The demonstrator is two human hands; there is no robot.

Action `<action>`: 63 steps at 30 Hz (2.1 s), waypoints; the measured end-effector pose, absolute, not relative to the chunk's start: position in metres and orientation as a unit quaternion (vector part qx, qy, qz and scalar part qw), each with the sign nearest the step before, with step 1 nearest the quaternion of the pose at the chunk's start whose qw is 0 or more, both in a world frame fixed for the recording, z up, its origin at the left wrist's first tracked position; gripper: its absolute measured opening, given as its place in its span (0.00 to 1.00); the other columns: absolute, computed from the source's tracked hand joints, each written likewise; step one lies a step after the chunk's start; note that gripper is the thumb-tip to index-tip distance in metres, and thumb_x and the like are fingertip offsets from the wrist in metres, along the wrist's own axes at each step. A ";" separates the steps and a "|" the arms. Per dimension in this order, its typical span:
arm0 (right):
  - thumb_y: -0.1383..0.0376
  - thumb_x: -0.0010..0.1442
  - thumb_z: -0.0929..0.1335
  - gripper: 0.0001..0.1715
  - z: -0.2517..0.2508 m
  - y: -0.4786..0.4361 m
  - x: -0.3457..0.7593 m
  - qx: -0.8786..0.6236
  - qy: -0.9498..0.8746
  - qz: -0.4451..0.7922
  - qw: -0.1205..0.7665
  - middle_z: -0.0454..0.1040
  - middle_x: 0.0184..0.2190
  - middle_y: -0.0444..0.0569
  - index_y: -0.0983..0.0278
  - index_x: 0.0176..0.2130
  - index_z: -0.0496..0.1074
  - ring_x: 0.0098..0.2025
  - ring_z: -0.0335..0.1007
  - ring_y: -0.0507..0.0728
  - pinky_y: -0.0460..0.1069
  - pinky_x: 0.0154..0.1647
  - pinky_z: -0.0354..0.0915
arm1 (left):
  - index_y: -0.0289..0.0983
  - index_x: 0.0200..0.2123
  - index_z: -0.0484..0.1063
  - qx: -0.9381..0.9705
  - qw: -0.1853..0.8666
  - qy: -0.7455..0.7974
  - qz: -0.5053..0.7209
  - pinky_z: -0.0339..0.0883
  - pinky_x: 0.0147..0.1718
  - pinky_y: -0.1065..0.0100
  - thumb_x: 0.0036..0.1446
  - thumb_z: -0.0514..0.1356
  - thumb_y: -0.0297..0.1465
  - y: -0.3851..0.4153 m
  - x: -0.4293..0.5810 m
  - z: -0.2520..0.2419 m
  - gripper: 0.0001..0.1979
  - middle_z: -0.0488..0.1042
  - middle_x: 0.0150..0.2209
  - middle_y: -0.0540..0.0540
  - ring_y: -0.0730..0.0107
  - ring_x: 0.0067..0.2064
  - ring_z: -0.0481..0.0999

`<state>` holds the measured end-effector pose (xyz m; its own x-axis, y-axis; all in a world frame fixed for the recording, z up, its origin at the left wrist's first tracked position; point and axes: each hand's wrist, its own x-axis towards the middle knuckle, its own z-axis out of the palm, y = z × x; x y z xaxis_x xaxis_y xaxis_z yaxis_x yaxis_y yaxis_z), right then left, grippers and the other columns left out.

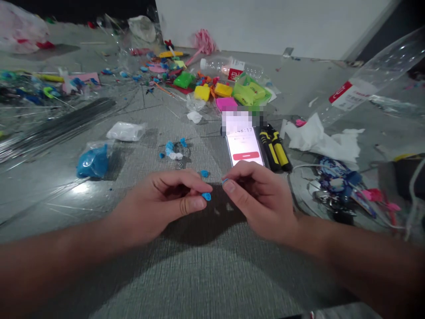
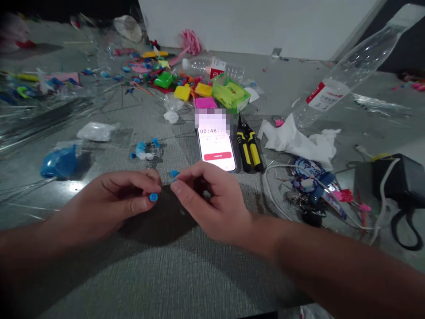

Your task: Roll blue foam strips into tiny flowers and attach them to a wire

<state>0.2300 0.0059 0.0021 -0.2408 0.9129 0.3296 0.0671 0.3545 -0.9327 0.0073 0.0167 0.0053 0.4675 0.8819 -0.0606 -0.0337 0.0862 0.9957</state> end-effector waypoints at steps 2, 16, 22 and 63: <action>0.67 0.65 0.72 0.04 0.004 0.006 0.230 -0.356 -0.694 0.397 0.485 0.72 0.29 0.43 0.66 0.41 0.73 0.27 0.65 0.47 0.43 0.26 0.62 | 0.50 0.37 0.84 0.518 0.678 0.364 0.374 0.70 0.40 0.80 0.56 0.72 0.30 0.016 0.007 0.002 0.07 0.80 0.39 0.55 0.78 0.40 0.77; 0.68 0.65 0.68 0.02 0.013 0.002 0.234 -0.226 -0.831 0.271 0.429 0.73 0.26 0.48 0.66 0.38 0.70 0.28 0.68 0.52 0.47 0.29 0.66 | 0.47 0.37 0.84 0.409 0.791 0.323 0.321 0.72 0.38 0.77 0.54 0.74 0.33 0.003 0.005 -0.003 0.07 0.77 0.36 0.52 0.76 0.37 0.76; 0.67 0.65 0.67 0.01 0.016 0.002 0.232 -0.230 -0.848 0.243 0.410 0.73 0.27 0.47 0.62 0.39 0.68 0.28 0.67 0.53 0.48 0.28 0.67 | 0.48 0.37 0.84 0.436 0.786 0.313 0.307 0.70 0.34 0.78 0.55 0.73 0.33 0.004 0.009 0.002 0.05 0.75 0.33 0.51 0.77 0.35 0.73; 0.65 0.65 0.67 0.14 0.010 0.000 0.230 -0.223 -0.865 0.204 0.400 0.61 0.21 0.40 0.60 0.28 0.62 0.23 0.54 0.51 0.50 0.23 0.51 | 0.44 0.39 0.84 0.512 0.751 0.310 0.280 0.72 0.37 0.70 0.59 0.70 0.34 0.006 0.009 0.005 0.04 0.76 0.37 0.47 0.70 0.38 0.75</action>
